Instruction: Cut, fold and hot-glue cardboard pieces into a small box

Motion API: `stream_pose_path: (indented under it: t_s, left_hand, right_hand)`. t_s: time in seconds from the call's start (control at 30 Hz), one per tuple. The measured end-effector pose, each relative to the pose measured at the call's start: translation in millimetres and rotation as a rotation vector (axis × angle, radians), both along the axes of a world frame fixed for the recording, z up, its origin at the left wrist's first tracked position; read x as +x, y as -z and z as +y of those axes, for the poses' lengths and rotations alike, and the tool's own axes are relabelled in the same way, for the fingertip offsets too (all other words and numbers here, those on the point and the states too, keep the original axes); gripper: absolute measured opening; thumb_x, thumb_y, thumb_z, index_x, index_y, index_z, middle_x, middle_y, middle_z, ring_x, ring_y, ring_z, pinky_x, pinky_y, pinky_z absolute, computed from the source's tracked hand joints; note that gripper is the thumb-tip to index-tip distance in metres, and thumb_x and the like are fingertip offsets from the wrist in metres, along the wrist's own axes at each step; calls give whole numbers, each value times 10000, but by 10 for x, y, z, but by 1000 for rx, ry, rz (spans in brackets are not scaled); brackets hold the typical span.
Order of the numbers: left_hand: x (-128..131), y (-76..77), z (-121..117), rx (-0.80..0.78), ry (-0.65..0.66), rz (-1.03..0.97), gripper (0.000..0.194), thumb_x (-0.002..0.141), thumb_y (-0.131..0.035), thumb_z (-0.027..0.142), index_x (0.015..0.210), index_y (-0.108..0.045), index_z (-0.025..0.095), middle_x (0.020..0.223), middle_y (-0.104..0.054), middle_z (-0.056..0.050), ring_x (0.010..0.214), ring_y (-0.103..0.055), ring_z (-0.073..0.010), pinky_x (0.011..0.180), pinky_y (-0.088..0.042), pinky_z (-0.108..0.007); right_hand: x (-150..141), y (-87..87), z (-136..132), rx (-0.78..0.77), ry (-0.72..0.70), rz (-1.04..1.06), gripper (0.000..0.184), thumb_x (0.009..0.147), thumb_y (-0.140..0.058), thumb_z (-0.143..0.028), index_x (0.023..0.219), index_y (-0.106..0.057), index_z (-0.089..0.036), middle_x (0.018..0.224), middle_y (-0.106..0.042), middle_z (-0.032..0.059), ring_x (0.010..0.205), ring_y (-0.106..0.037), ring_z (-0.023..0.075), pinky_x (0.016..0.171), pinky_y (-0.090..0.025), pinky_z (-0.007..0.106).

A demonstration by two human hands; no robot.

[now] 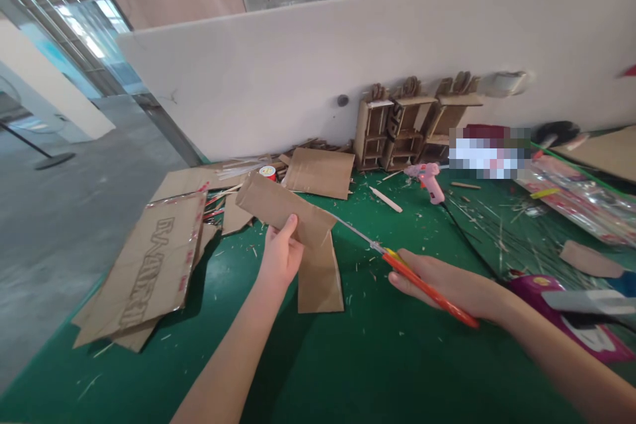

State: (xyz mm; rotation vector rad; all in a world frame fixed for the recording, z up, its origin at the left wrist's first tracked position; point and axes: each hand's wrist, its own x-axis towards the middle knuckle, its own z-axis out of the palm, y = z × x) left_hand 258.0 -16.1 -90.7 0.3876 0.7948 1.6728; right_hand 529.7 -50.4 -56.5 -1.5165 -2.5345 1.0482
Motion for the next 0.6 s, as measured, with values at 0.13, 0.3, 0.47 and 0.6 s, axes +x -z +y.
stream_pose_path:
  t_s: [0.13,0.3,0.47,0.6]
  left_hand:
    - [38,15,-11,5,17,-13,287,750,-736,120,1002,-634,214,1054,-727,-32,1033,-665,-169,1010,-477,-364]
    - [66,19,-24,-5,17,-25,288,765,-729,135,1023,-627,213,1055,-726,-32,1026,-665,-171,991,-496,-372]
    - [65,13,-34,-9,-10,3,331,738,-754,138,1028,-621,225,1086,-715,-24,1096,-639,-186,1014,-482,-378]
    - [68,18,-40,-19,-16,27,300,738,-760,157,996,-619,218,1080,-712,-31,1099,-636,-192,1019,-476,-385]
  right_hand:
    - [-48,-20,26,-38,1,19,470,923,-282,-666,857,-424,-223,783,-612,44,643,-556,182,605,-423,319]
    - [-71,-22,47,-12,-10,-9,487,925,-258,-675,842,-417,-223,772,-601,34,640,-558,177,604,-422,312]
    - [-72,-68,49,-16,-23,10,509,910,-271,-695,832,-455,-227,754,-614,33,633,-572,180,582,-427,298]
    - [-82,-83,48,13,2,7,527,875,-340,-720,815,-510,-225,719,-619,35,610,-574,186,591,-437,304]
